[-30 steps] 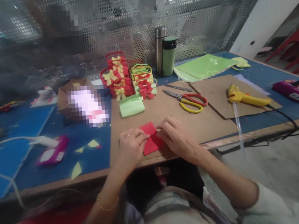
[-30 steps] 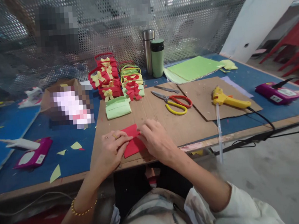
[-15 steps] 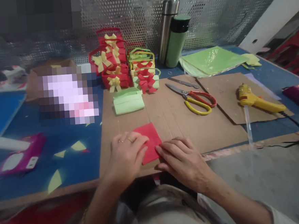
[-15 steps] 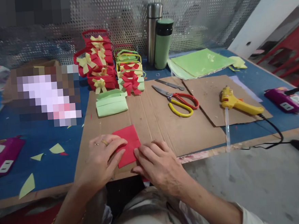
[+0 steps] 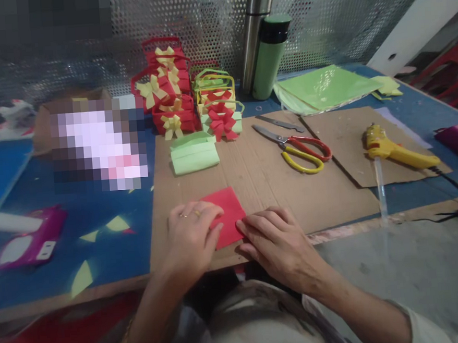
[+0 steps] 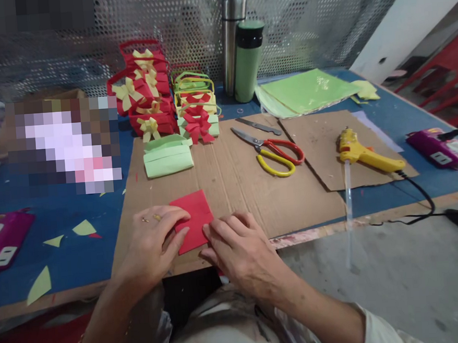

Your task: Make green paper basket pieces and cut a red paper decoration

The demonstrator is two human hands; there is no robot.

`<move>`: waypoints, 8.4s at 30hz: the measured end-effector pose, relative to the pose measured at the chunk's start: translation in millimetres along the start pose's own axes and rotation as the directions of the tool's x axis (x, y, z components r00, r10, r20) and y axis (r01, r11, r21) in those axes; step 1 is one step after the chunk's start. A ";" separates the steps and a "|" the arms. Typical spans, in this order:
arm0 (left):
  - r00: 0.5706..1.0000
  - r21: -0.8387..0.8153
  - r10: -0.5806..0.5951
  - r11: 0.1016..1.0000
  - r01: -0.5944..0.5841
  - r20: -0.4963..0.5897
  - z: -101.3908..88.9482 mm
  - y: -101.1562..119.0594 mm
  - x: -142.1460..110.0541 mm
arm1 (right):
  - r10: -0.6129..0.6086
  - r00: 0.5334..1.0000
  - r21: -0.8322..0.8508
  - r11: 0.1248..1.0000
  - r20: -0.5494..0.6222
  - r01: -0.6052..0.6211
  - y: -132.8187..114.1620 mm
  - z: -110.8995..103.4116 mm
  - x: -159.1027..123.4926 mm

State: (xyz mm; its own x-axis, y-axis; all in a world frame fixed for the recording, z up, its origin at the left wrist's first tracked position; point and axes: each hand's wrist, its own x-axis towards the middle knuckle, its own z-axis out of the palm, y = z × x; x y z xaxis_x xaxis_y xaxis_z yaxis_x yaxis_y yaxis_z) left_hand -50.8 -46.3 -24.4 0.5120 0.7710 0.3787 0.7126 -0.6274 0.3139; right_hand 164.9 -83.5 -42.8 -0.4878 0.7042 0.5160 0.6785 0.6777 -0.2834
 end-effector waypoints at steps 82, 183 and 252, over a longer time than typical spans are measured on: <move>0.998 0.081 0.021 0.996 -0.026 0.067 1.9 1.8 -1.8 | 0.357 0.933 -0.031 0.933 -0.046 -0.358 4.5 7.9 18.1; 0.952 0.045 -0.173 0.985 0.166 0.251 -14.6 16.9 -3.1 | -0.082 0.992 -0.101 0.991 0.097 0.091 -7.7 -5.7 -14.4; 0.987 0.305 0.151 0.939 -0.159 0.049 8.4 17.4 -46.0 | -0.152 0.981 -0.219 0.960 0.116 0.175 -0.7 13.7 -14.4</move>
State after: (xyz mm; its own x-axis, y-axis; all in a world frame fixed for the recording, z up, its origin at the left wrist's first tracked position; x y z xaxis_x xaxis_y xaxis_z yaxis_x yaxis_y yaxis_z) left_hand -57.9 -91.7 -43.7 0.6370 0.6715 0.3786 0.7340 -0.6784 -0.0315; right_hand 163.9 -91.2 -61.1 -0.6459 0.6124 0.4558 0.6863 0.7273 -0.0045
